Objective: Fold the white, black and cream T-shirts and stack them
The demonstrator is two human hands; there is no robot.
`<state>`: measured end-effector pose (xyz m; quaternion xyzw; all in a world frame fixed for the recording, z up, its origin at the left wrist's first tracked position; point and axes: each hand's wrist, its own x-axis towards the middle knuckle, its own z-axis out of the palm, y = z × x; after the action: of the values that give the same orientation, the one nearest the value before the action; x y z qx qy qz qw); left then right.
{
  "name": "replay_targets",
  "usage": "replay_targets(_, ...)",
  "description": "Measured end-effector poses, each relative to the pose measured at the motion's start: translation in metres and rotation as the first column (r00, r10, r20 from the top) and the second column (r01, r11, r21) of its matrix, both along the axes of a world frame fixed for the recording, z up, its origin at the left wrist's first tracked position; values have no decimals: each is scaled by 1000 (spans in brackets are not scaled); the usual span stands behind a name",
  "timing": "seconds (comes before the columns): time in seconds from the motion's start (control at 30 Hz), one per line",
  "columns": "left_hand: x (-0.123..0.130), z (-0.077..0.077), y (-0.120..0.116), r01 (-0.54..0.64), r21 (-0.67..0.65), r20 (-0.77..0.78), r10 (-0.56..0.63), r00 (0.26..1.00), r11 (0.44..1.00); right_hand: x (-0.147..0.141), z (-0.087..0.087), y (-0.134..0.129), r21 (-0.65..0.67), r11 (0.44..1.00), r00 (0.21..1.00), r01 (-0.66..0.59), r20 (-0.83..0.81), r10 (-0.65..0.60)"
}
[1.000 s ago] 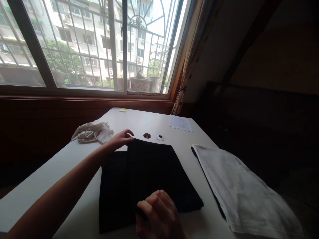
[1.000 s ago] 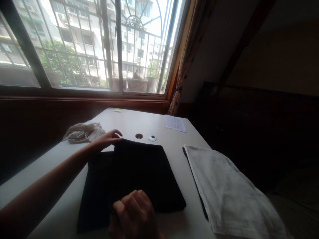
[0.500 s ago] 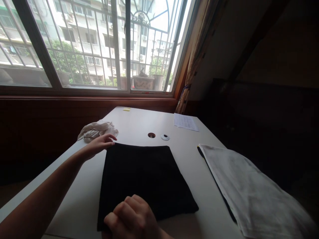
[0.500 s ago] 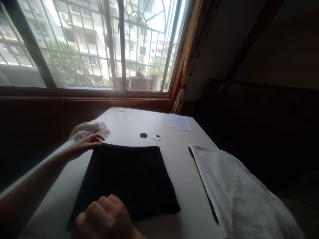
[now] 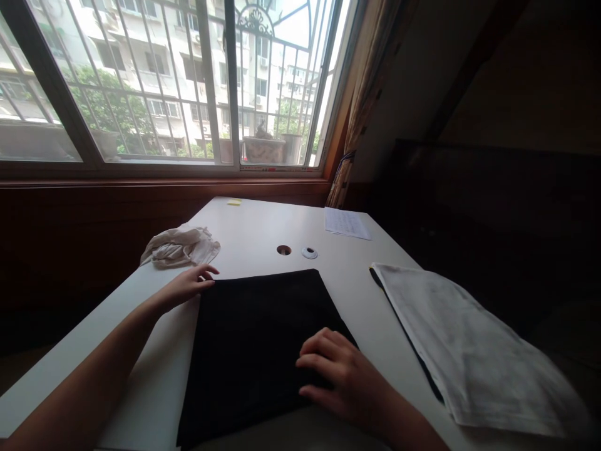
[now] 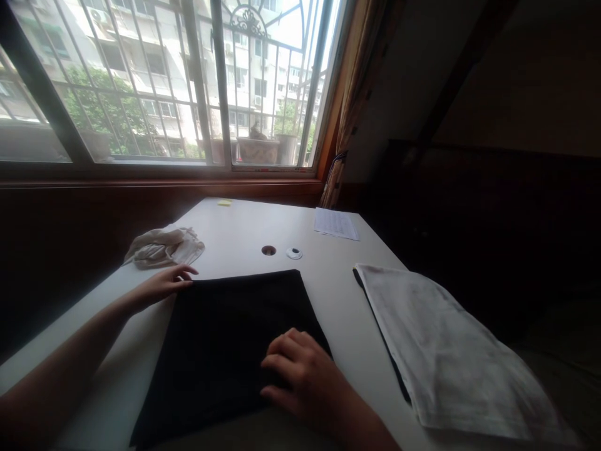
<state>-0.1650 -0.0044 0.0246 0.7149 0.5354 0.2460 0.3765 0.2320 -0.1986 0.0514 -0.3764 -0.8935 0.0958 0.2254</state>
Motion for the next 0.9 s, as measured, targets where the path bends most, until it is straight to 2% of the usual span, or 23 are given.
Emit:
replay_targets(0.07, 2, -1, -1, -9, 14, 3, 9, 1000, 1000, 31, -1, -4, -63, 997, 998, 54, 46, -51)
replay_targets(0.13, 4, -2, -1, -18, 27, 0, 18, 1000, 999, 56, -8, -11, -69, 992, 992, 104, 77, -99)
replay_targets(0.3, 7, -6, -1, -41, 57, -1, 41, 999, 998, 91, -26, -25, 75, 978, 979, 196, 39, -199)
replay_targets(0.5, 6, -12, -4, -78, 70, 34, 75, 997, 995, 97, -31, -35, 204, 941, 963, 271, -50, -266)
replay_targets(0.73, 10, -13, -4, -29, 202, -99, 50, 994, 979, 95, -34, -43, 107, 965, 968, 241, 43, -246)
replay_targets(0.9, 18, -5, -8, 30, 361, -227, 56, 972, 932, 93, -14, -49, 16, 970, 966, 244, 90, -244)
